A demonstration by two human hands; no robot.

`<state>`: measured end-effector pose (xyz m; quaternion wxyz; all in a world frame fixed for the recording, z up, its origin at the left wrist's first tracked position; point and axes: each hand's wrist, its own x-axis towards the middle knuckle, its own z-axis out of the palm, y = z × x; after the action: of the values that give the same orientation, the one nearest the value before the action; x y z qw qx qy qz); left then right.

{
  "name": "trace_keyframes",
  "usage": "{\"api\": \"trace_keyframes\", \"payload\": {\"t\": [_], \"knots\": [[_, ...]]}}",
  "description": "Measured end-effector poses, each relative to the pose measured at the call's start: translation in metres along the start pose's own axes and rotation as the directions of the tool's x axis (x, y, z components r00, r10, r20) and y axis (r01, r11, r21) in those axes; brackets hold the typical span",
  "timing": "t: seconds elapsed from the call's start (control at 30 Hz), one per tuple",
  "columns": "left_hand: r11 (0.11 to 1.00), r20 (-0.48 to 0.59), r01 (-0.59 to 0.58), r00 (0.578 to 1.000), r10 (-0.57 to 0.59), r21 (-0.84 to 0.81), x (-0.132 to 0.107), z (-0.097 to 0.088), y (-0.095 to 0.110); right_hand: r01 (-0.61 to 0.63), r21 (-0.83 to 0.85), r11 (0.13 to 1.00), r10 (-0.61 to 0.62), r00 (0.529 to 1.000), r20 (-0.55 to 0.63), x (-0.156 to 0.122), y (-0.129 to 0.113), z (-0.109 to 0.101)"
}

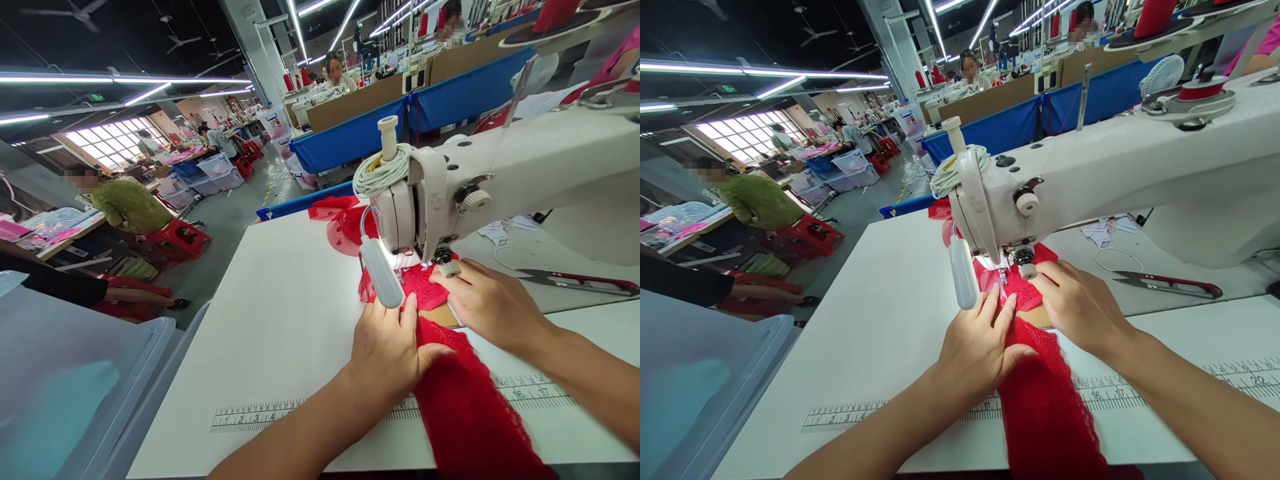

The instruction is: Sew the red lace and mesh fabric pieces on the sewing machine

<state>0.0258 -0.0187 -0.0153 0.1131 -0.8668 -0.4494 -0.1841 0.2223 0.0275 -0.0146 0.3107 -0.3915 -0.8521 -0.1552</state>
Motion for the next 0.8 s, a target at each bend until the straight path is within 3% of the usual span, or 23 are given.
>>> {"api": "trace_keyframes", "payload": {"t": [0.23,0.5,0.8], "knots": [[0.997,0.031,-0.008,1.0,0.005,0.076,-0.005,-0.005,0.005,0.188,0.316,0.93,-0.211,0.977,0.041,-0.008,-0.005,-0.002],[0.993,0.044,0.001,0.999,-0.006,0.119,-0.009,-0.008,0.008,0.194,0.263,0.945,-0.209,0.977,0.03,-0.017,-0.002,0.006],[0.991,0.025,-0.002,1.0,-0.002,0.134,-0.009,-0.002,0.005,0.215,0.215,0.953,-0.225,0.974,0.024,-0.008,-0.002,0.003]]}}
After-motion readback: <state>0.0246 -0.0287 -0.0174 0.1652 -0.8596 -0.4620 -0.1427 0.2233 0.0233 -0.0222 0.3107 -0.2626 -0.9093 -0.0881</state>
